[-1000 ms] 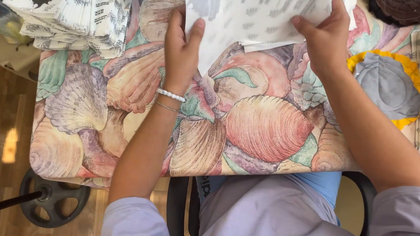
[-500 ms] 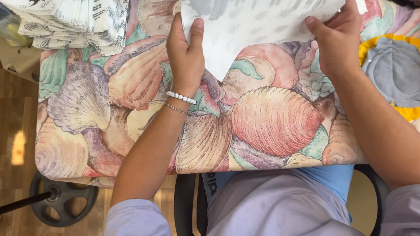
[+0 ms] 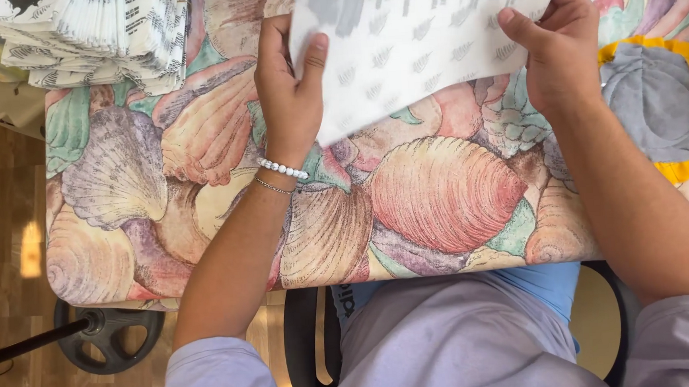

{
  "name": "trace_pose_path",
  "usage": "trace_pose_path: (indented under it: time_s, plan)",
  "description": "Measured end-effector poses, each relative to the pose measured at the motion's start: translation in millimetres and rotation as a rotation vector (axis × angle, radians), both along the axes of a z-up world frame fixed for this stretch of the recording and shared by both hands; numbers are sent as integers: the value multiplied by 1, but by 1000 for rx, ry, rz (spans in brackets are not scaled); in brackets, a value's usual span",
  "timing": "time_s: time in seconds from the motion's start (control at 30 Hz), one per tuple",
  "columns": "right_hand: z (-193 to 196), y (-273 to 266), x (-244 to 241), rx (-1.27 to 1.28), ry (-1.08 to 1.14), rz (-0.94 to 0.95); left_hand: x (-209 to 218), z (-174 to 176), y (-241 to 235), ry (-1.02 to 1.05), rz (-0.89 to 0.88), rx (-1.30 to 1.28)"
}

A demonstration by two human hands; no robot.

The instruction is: Folding printed paper sheets into pouches on a table

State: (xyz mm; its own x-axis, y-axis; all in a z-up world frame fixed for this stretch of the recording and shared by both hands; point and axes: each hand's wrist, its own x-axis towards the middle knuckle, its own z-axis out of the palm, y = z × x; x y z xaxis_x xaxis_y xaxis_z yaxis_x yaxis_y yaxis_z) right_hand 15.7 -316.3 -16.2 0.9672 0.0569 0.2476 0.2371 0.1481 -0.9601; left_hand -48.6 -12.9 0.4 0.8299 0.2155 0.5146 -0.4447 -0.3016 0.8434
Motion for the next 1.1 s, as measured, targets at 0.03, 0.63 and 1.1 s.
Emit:
trace_pose_path:
  time_s: [0.03, 0.63, 1.1]
  plan:
    - [0, 0, -1, 1, 2, -3, 1, -3, -1, 2, -3, 1]
    - [-4, 5, -7, 55, 115, -9, -16, 10, -14, -16, 53, -35]
    - [-4, 14, -9, 96, 100, -36, -17, 19, -17, -97, 116, -50]
